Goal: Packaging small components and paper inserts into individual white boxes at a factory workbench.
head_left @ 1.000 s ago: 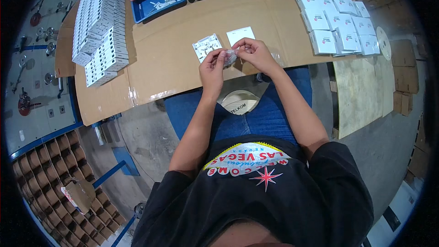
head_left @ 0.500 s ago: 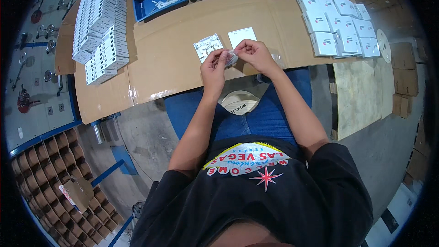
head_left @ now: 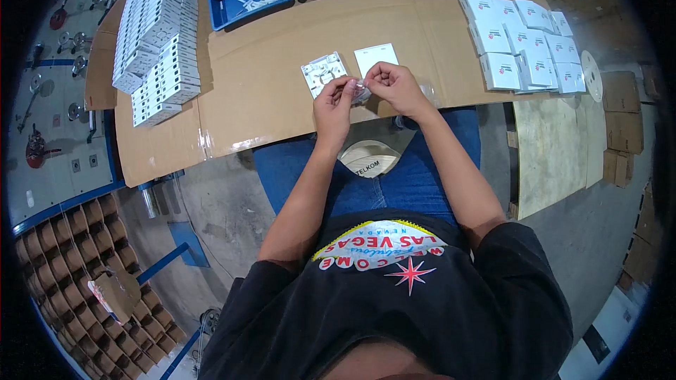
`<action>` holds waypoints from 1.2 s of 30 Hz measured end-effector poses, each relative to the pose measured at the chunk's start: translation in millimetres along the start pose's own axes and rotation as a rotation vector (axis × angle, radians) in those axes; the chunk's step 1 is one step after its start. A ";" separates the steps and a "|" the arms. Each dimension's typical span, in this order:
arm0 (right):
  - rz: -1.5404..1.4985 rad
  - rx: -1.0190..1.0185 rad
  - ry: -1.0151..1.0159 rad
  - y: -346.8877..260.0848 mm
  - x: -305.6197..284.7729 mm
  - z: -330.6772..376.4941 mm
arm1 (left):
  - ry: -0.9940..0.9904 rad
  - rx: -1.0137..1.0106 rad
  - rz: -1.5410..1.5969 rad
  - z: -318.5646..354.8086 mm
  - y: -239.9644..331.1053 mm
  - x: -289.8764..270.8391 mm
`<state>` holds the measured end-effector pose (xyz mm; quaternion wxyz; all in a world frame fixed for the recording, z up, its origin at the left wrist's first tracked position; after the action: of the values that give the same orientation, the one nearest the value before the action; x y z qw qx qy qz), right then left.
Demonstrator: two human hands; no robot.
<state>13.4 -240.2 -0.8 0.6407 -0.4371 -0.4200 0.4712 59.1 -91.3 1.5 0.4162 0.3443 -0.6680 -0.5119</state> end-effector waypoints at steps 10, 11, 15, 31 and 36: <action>0.002 0.041 0.005 -2.4 -1.2 1.6 | -0.003 0.003 0.027 -1.3 0.1 1.6; 0.012 0.042 0.008 -2.3 -0.6 2.1 | 0.003 0.005 0.022 -0.8 0.4 1.5; 0.032 0.032 0.017 -6.2 2.5 4.3 | -0.002 -0.012 0.014 0.3 0.4 1.9; 0.108 -0.031 0.066 1.9 2.8 -1.1 | 0.010 0.014 0.028 0.4 -3.0 2.0; 0.053 -0.045 0.062 3.3 -1.3 -1.0 | -0.043 -0.018 0.081 1.0 2.9 11.8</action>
<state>13.3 -241.1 -4.4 0.6307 -0.4769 -0.3986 0.4647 53.1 -100.6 6.6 0.4253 0.3021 -0.6855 -0.5079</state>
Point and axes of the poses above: each hand's wrist, its own z-axis away from the middle knuckle, its own x-axis out of the palm, y = z × x, the point moved 8 cm from there along -z, towards the middle knuckle, and after that the axes turned 11 degrees about x, right-handed, at the moved point
